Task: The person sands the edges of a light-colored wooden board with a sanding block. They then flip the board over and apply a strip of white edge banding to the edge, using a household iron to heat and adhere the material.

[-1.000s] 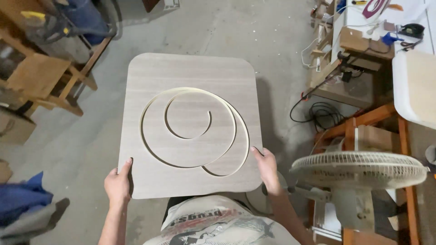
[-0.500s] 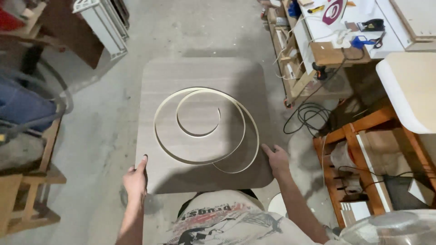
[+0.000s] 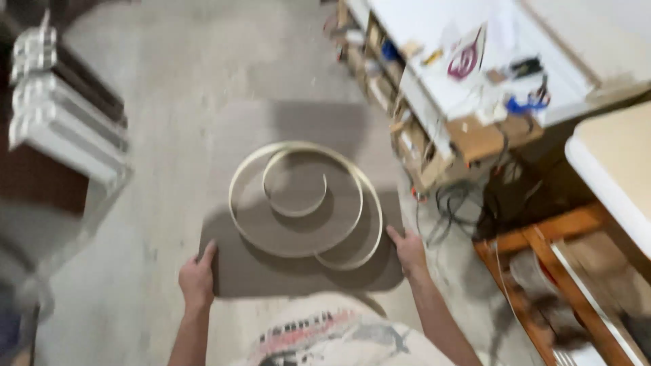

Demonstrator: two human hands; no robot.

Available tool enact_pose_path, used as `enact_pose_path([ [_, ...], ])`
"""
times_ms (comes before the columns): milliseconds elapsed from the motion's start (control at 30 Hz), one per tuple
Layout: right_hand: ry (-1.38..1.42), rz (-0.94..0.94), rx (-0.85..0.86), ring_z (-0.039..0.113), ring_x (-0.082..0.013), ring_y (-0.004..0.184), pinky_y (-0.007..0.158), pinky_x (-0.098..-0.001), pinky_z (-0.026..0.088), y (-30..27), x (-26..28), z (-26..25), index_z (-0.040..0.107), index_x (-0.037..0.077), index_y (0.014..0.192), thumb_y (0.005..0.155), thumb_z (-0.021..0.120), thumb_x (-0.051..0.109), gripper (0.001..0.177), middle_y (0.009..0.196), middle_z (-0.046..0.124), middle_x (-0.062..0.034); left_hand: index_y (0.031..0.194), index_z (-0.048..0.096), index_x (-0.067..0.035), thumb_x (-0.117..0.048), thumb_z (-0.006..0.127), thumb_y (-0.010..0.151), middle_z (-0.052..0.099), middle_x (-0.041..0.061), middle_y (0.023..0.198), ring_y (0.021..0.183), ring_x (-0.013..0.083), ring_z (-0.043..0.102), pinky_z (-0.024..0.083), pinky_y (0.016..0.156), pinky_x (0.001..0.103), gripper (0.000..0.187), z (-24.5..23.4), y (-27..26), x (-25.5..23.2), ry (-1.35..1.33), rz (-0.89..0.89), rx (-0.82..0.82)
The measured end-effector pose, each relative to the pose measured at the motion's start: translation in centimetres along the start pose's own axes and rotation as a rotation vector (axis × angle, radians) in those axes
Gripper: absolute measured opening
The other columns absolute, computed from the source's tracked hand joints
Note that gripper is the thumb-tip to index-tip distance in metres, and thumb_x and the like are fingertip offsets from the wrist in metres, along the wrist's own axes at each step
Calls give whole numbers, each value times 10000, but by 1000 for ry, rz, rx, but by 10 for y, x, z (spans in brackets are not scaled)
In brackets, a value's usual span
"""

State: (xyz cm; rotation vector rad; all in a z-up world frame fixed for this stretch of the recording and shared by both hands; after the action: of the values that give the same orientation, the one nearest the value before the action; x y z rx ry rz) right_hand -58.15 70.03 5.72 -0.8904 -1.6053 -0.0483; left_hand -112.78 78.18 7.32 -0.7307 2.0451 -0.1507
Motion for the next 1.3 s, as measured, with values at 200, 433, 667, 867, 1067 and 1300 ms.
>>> enact_pose_path([
  [200,66,5,-53,701,-251,1080,952,-356,543,115,77,48,693,-43,1239,892,723,294,485,1211,753,-146,1099,744,26,-602,640,898,738,140,1085,965,288,644,493,836,407,667,47,125,-123,-22,-16,56],
  [433,134,73,-200,623,-236,1241,1064,-331,477,256,143,86,576,-101,1356,847,755,352,704,1392,651,-154,1058,709,24,-612,629,927,707,155,1078,966,323,627,460,791,453,655,146,290,-251,35,63,151],
  [667,63,187,-276,203,-440,1531,1194,-651,247,393,226,142,326,-48,1581,989,693,493,882,1632,275,-311,1318,633,130,-615,690,951,567,357,1396,1396,513,431,375,1135,628,832,243,427,-449,-34,245,297],
  [867,156,307,-340,188,-438,1542,1226,-627,221,424,358,180,290,-73,1582,995,661,481,888,1642,250,-309,1429,512,167,-543,717,979,532,406,1388,1356,515,471,364,1123,654,865,344,542,-566,27,235,446],
  [1067,144,291,-432,141,-456,1553,1234,-618,185,549,391,165,295,-122,1564,971,655,544,962,1638,236,-338,1378,549,173,-472,733,999,558,398,1367,1344,535,482,390,1090,672,771,461,585,-680,-17,270,542],
  [1300,66,277,-438,212,-475,1528,1200,-643,250,728,416,121,347,-139,1531,1002,599,567,918,1597,305,-361,1476,432,170,-456,660,1031,463,373,1495,1440,481,402,328,1169,643,801,593,625,-778,43,227,592],
])
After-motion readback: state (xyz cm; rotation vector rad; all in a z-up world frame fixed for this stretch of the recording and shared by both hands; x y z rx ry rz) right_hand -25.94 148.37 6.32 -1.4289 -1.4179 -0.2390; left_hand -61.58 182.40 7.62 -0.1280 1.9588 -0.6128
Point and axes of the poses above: each hand's wrist, its own y-axis towards the middle knuckle, its own z-axis out of the palm, x = y × z, the point moved 10 cm from there along y, towards the middle knuckle
